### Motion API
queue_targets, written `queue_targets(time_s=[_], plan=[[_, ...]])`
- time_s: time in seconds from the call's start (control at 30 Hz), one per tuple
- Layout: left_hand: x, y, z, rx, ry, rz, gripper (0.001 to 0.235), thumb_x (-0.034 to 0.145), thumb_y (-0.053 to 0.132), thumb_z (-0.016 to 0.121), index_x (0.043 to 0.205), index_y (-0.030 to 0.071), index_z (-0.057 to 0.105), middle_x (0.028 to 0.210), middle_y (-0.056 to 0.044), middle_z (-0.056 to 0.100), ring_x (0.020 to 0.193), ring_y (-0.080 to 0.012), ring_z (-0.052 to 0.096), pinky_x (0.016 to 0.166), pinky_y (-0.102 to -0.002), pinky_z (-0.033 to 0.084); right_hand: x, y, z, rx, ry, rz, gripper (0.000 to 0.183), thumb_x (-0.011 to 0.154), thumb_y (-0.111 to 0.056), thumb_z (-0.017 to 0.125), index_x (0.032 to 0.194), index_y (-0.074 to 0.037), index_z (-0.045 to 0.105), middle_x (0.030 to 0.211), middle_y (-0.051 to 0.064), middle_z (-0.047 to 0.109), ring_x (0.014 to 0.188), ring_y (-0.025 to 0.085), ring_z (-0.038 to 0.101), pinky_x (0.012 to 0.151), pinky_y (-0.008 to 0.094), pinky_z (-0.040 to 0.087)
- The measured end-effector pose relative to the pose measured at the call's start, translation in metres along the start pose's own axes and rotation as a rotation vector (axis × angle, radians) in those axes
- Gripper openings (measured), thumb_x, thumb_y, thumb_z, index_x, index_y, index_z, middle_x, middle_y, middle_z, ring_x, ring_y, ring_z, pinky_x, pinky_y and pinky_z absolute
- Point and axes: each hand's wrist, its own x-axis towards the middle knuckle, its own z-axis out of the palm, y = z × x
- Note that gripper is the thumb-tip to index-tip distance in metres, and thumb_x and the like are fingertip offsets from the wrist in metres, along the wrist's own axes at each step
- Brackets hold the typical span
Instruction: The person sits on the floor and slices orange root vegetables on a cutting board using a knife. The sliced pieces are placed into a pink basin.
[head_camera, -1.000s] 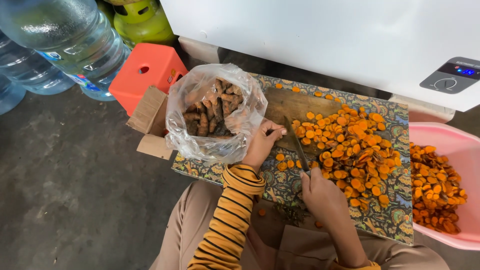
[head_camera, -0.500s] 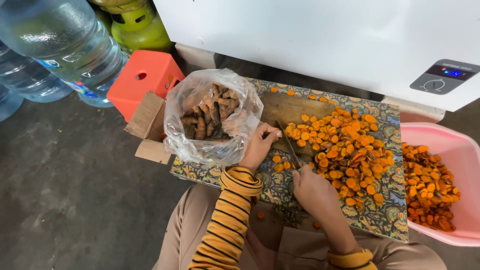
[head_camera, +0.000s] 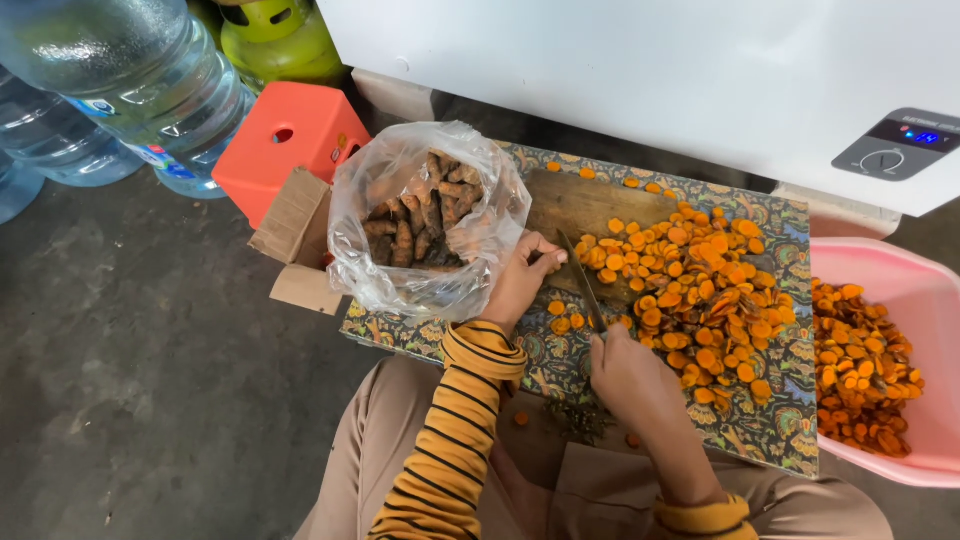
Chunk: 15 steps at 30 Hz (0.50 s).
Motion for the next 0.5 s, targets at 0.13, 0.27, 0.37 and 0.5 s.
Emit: queue_targets(time_s=[0.13,0.27,0.37,0.5], plan=[[0.001,0.002,-0.002,0.031,-0.006,0.001,0.021,0.097,0.02,0.078,0.092,0.003,0.067,0.079,-0.01,0.071,0.077,-0.0138,0.065,0.076,-0.03,0.056,0.003,-0.001,0.0,0.001,-0.023,0.017,0.037,0.107,-0.039,0.034,0.086,-0.013,0.051,0.046,-0.001,0.05,0.033,0.012,0.049,0.033,0.023,0.038],[-0.005,0.006,-0.003,0.084,-0.012,0.128,0.018,0.092,0.018,0.081,0.089,0.003,0.071,0.079,-0.011,0.064,0.079,-0.0186,0.064,0.08,-0.031,0.053,0.004,0.002,0.012,-0.209,0.011,-0.077,0.033,0.108,-0.03,0.035,0.091,-0.008,0.053,0.045,-0.005,0.043,0.031,0.005,0.043,0.032,0.018,0.037],[-0.008,0.012,-0.001,0.081,-0.006,0.11,0.017,0.094,0.017,0.079,0.09,0.003,0.071,0.078,-0.008,0.063,0.078,-0.0155,0.061,0.078,-0.029,0.051,0.001,0.002,0.014,-0.194,0.039,-0.083,0.036,0.109,-0.033,0.035,0.092,-0.008,0.054,0.045,-0.005,0.044,0.031,0.004,0.042,0.031,0.018,0.037],[-0.007,0.014,0.002,0.065,0.027,0.088,0.014,0.097,0.014,0.076,0.093,0.002,0.07,0.077,-0.008,0.066,0.077,-0.014,0.061,0.077,-0.029,0.052,-0.005,0.009,0.013,0.109,0.025,0.017,0.041,0.108,-0.037,0.033,0.093,-0.006,0.056,0.045,0.002,0.051,0.031,0.012,0.045,0.031,0.024,0.037]])
